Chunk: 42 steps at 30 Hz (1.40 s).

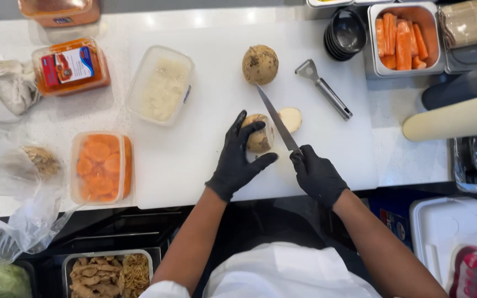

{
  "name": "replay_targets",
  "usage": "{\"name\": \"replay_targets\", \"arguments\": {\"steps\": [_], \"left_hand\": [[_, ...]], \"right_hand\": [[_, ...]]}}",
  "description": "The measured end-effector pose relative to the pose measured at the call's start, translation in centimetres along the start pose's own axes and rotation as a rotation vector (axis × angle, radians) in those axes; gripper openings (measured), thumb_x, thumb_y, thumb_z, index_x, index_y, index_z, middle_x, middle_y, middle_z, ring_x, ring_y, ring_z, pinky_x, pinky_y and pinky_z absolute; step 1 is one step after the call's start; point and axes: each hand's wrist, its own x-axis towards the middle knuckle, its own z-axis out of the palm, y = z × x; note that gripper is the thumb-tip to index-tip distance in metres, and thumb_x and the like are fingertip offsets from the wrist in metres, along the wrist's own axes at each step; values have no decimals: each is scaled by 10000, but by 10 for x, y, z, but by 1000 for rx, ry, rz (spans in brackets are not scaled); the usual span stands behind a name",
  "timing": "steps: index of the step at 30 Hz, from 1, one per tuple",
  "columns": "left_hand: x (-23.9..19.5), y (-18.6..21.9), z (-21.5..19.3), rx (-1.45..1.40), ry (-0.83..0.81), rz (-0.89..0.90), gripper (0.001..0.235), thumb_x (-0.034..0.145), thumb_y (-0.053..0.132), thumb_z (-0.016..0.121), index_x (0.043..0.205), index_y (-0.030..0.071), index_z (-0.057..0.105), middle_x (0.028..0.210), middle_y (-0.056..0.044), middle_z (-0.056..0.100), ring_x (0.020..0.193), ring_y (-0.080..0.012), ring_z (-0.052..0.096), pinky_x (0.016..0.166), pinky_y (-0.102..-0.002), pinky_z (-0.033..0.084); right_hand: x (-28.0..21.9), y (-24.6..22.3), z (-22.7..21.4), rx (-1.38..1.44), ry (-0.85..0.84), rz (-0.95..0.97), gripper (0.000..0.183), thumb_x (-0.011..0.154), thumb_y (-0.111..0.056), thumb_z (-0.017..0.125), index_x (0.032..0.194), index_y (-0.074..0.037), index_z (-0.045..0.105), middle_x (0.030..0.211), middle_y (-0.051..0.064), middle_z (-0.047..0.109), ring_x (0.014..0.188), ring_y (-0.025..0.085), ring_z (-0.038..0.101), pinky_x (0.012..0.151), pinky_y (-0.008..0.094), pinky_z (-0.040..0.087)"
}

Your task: The person removes two potatoes from a plastic bag, places them on a cutting board, and uses a knife to cut off the ends and peel the skin from each potato. The person then cuts the peeled potatoes into smaller pieces and discards the peels into a bin.

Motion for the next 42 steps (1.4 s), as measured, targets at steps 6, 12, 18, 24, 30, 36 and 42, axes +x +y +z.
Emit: {"name": "replay_targets", "arguments": {"steps": [6, 12, 18, 24, 30, 36, 42], "left_hand": [[9, -25, 12, -258, 275, -153, 462, 983, 233, 667, 1353, 57, 455, 1451, -206, 576, 1352, -324, 586, 1129, -405, 474], [7, -54, -2, 53, 378, -157, 335, 1046, 240, 622, 1300, 25, 578, 1225, -165, 640, 1127, -277, 621, 1008, -388, 519], [-2, -54, 21, -135, 590, -150, 246, 1110, 179, 514, 1255, -19, 531, 1217, -140, 527, 1104, -248, 593, 1013, -369, 512], [-6, -35, 37, 0, 608, -155, 264, 1086, 173, 538, 1260, -24, 510, 1202, -152, 488, 1070, -244, 566, 960, -355, 506], [-5, -25, 25, -119, 500, -276, 296, 1044, 212, 571, 1275, 28, 559, 1209, -106, 537, 867, -159, 550, 796, -308, 518], [-11, -32, 26, -139, 442, -159, 331, 981, 192, 666, 1238, 29, 535, 1210, -108, 538, 1039, -213, 566, 898, -344, 527], [-11, -37, 27, -185, 433, -169, 344, 953, 176, 676, 1227, 29, 529, 1227, -122, 534, 1121, -245, 579, 946, -361, 532]], "right_hand": [[-37, -18, -14, 10, -96, 156, 275, 1033, -342, 481, 1136, -97, 551, 708, 180, 706, 650, 376, 733, 631, 477, 564], [-51, -39, -12, -69, -86, -58, 268, 1006, -311, 490, 1135, -79, 533, 752, 145, 726, 677, 355, 728, 645, 452, 571], [-51, -67, -13, -248, -168, 45, 254, 1023, -332, 497, 1098, -91, 527, 735, 156, 712, 693, 370, 729, 665, 471, 578], [-53, -80, -14, -304, -202, 145, 256, 1037, -347, 463, 1082, -100, 516, 707, 178, 704, 680, 390, 720, 658, 496, 566], [-52, -77, -9, -324, -191, 181, 253, 1041, -344, 444, 1081, -100, 499, 678, 185, 704, 659, 395, 722, 658, 497, 571], [-58, -85, -12, -405, -195, 235, 257, 1036, -344, 442, 1092, -98, 488, 721, 191, 713, 710, 407, 729, 680, 514, 572], [-63, -99, -24, -442, -257, 343, 277, 1044, -375, 424, 1102, -115, 501, 796, 189, 733, 806, 413, 731, 766, 518, 563]]}}
